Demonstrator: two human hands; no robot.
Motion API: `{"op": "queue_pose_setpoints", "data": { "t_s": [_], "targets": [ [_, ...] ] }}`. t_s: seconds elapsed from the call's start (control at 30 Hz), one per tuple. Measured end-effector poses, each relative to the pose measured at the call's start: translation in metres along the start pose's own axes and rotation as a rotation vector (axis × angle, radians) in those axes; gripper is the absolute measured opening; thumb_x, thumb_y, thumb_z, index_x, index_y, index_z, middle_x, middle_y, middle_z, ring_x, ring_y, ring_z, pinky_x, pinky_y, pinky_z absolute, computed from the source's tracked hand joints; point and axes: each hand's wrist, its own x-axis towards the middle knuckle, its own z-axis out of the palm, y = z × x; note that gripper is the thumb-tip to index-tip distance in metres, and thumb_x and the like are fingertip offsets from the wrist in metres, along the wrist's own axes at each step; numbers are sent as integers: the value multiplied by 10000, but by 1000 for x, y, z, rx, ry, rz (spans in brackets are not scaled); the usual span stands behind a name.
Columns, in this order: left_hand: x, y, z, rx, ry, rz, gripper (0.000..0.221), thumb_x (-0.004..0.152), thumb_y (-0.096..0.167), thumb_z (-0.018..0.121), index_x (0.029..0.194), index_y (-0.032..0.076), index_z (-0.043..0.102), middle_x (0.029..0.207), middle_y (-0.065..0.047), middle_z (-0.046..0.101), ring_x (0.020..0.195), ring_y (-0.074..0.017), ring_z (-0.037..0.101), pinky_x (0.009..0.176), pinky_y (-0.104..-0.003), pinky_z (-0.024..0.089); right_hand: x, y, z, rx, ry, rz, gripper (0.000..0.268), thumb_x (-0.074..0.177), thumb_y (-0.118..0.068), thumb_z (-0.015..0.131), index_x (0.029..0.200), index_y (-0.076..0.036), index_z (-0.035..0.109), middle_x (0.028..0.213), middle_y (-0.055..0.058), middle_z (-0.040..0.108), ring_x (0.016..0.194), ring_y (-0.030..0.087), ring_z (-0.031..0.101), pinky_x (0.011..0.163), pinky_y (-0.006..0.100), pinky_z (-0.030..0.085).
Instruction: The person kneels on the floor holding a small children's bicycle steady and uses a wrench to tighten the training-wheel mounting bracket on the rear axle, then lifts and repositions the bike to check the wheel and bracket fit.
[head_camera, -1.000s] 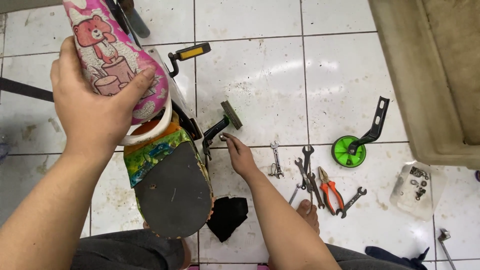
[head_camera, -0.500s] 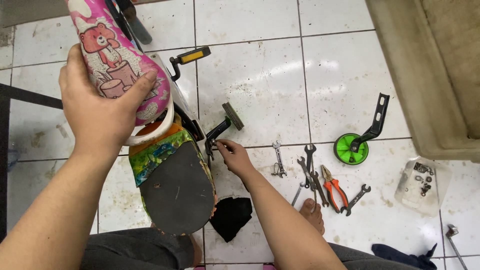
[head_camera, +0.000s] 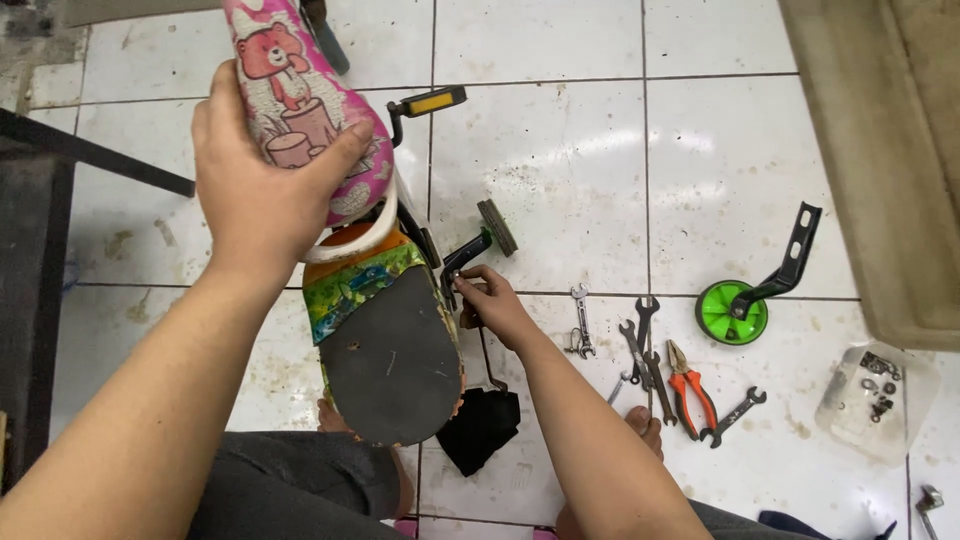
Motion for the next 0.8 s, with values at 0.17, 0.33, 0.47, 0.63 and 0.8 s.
{"op": "queue_pose_setpoints", "data": {
  "t_s": [0.17,0.33,0.47,0.63,0.8],
  "targets": [
    [2,2,0,-2,12,-17,861,1013,386,897,1510,-53,348,1252,-217,511,1119,-345,651,946,-446,538,-1,-22,20,-196,18,-19,377,1012,-345,598,1272,-79,664,662,38,563,560,127,523,497,278,393],
    [4,4,2,18,19,-59,915,979,451,891,1505,-79,361,1268,-229,526,1151,-371,627,960,-466,522,5,-9,19,-219,197,-234,303,896,-271,735,1070,-23,751,997,56,707,867,144,636,770,259,512],
    [4,3,5,10,39,-97,933,938,488,895,1492,-67,388,1264,-223,545,1114,-370,652,939,-466,535,-6,-25,22,-167,302,-92,346,879,-313,775,992,12,746,809,51,642,643,118,474,584,262,380],
    [3,-2,10,16,96,-104,987,878,558,912,1483,-44,416,1208,-199,582,1009,-345,683,842,-443,569,-1,-29,26,-114,289,117,354,890,-221,762,1076,80,760,935,166,747,774,208,673,659,314,540],
    [7,-2,9,-19,107,-110,974,843,566,897,1445,-57,454,1152,-185,583,932,-331,669,790,-434,572,24,-18,14,-134,339,162,321,861,-104,732,1105,104,735,927,204,749,740,211,686,598,312,533]
  ]
}}
